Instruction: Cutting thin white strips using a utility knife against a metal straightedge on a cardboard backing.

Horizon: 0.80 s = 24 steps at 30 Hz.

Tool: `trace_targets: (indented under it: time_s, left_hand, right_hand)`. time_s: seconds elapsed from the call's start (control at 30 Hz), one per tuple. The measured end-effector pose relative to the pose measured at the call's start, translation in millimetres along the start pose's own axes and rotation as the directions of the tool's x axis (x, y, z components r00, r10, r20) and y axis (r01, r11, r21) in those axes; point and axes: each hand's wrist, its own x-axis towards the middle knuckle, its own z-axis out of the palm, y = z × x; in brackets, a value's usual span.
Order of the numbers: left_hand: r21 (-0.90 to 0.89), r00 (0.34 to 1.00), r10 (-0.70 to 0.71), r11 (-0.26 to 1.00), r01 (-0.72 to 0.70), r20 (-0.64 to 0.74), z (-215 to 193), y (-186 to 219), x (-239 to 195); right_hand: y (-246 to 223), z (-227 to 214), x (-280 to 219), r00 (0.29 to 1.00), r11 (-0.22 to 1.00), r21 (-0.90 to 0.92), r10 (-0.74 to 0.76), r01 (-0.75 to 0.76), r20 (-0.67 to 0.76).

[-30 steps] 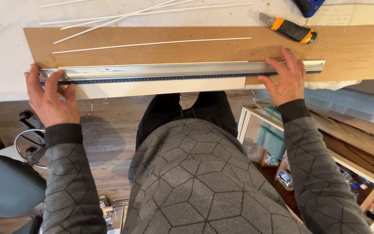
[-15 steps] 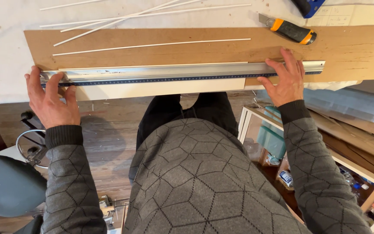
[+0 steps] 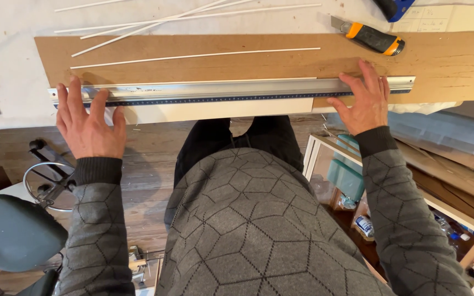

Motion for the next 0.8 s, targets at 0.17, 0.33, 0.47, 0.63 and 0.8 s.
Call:
trace_targets:
  time_s: [0.17,0.33,0.47,0.63,0.8]
  left_hand:
    - [0.016,1.0,-0.003,1.0,0.003,-0.002,0,-1,0]
    - [0.022,1.0,-0.003,1.0,0.003,0.001,3,-1,-2]
    - [0.077,1.0,0.008,0.997,-0.007,-0.013,0,4,-1]
    - [0.117,0.999,0.017,0.993,-0.013,-0.039,-6,20,3]
    - [0.108,0.999,-0.038,0.993,0.042,-0.034,-5,29,4]
  right_hand:
    - [-36,-15,1,0.991,0.992,-0.061,-0.119,0.115,-0.067]
    - [-56,-19,4,0.996,0.994,-0.079,-0.072,0.076,0.048]
    - [-66,-24,11,0.98,0.997,-0.078,-0.01,0.026,0.198]
    - [-75,-34,18,0.96,0.997,-0.066,0.051,-0.034,0.275]
    - [-78,-39,23,0.927,0.979,-0.202,0.078,-0.003,0.367]
